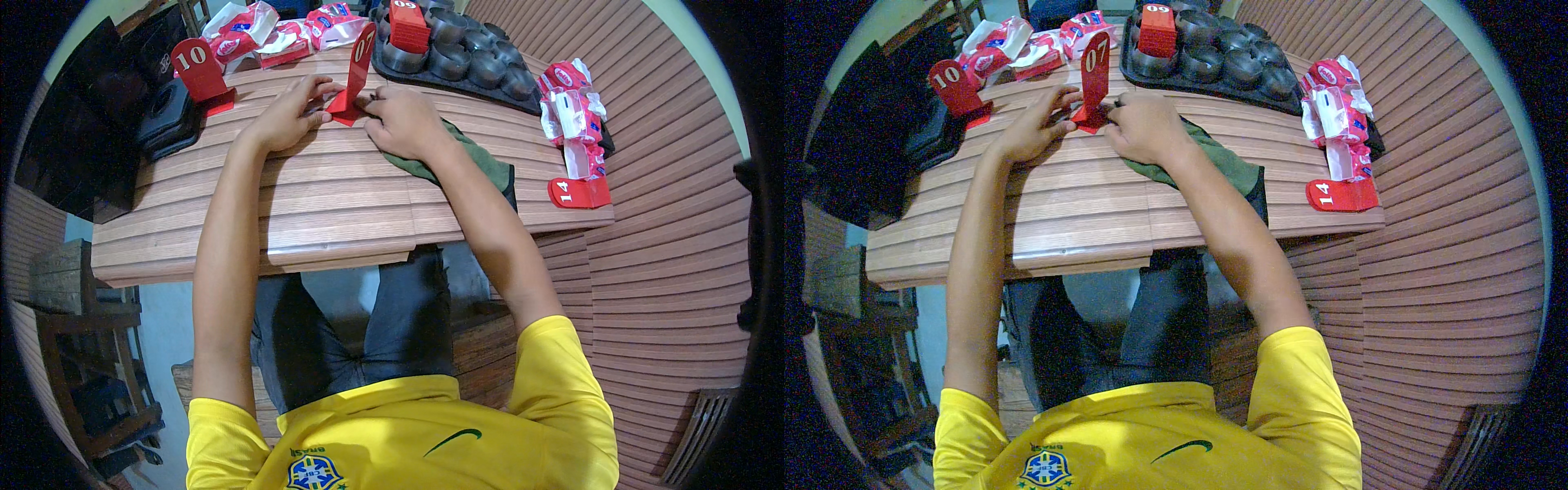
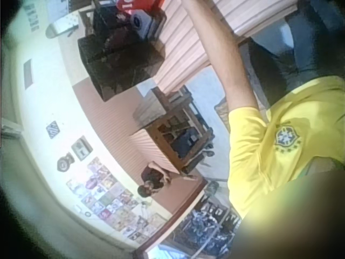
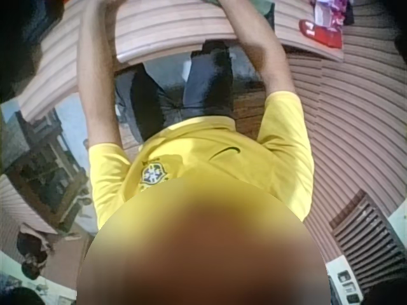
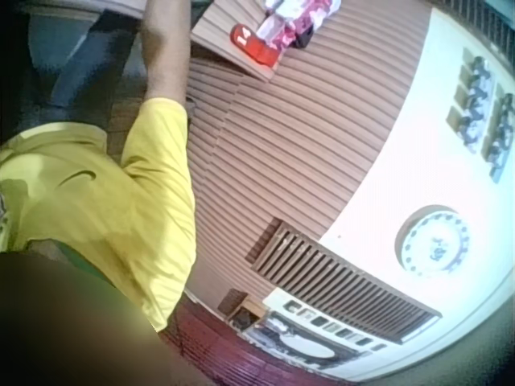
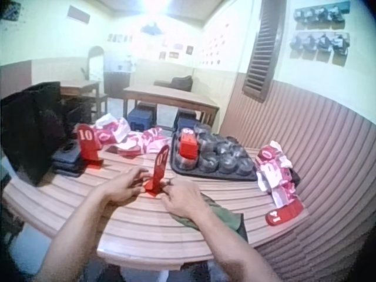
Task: The person folds a black square object and then folds red rectangular cards into standing table tents. They place the finished tents on the table next to other similar items.
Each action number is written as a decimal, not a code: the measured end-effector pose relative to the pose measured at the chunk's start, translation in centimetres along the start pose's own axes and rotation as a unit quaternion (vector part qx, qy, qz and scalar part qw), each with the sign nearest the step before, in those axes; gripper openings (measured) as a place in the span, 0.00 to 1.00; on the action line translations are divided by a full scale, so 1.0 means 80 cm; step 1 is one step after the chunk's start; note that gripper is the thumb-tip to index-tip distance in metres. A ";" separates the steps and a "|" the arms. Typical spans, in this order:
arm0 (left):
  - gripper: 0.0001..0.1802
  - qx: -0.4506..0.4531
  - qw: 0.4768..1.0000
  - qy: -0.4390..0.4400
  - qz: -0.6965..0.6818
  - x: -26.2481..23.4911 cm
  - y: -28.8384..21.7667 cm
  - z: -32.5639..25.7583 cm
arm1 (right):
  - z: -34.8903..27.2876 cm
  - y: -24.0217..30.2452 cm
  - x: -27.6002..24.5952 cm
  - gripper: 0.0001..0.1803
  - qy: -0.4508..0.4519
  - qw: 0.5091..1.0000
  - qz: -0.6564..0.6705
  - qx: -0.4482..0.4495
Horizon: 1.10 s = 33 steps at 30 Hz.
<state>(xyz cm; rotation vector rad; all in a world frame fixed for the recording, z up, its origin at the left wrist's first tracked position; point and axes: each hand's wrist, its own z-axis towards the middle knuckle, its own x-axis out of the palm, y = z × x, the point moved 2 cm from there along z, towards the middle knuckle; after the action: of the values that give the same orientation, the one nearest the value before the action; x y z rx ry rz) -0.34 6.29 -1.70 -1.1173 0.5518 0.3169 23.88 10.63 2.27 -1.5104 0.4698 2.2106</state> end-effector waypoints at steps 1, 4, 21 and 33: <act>0.33 0.000 1.000 0.002 0.015 -0.001 0.000 0.000 | -0.003 0.005 0.001 0.21 -0.007 0.999 0.032 -0.026; 0.32 -0.026 1.000 -0.002 -0.010 0.002 0.004 0.002 | -0.008 0.012 -0.001 0.21 -0.017 0.995 0.073 -0.069; 0.20 -0.027 0.999 0.021 -0.005 -0.003 0.001 0.005 | -0.006 -0.002 0.001 0.24 -0.010 0.998 0.067 0.014; 0.21 -0.028 0.998 -0.035 -0.039 0.009 -0.008 0.002 | 0.003 -0.009 0.000 0.25 0.052 0.944 0.307 0.106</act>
<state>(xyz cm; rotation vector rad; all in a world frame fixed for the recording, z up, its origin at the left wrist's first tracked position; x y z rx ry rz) 0.61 6.13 -1.53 -1.1745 0.4391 0.3050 24.09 11.37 2.28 -1.5042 1.3210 2.4113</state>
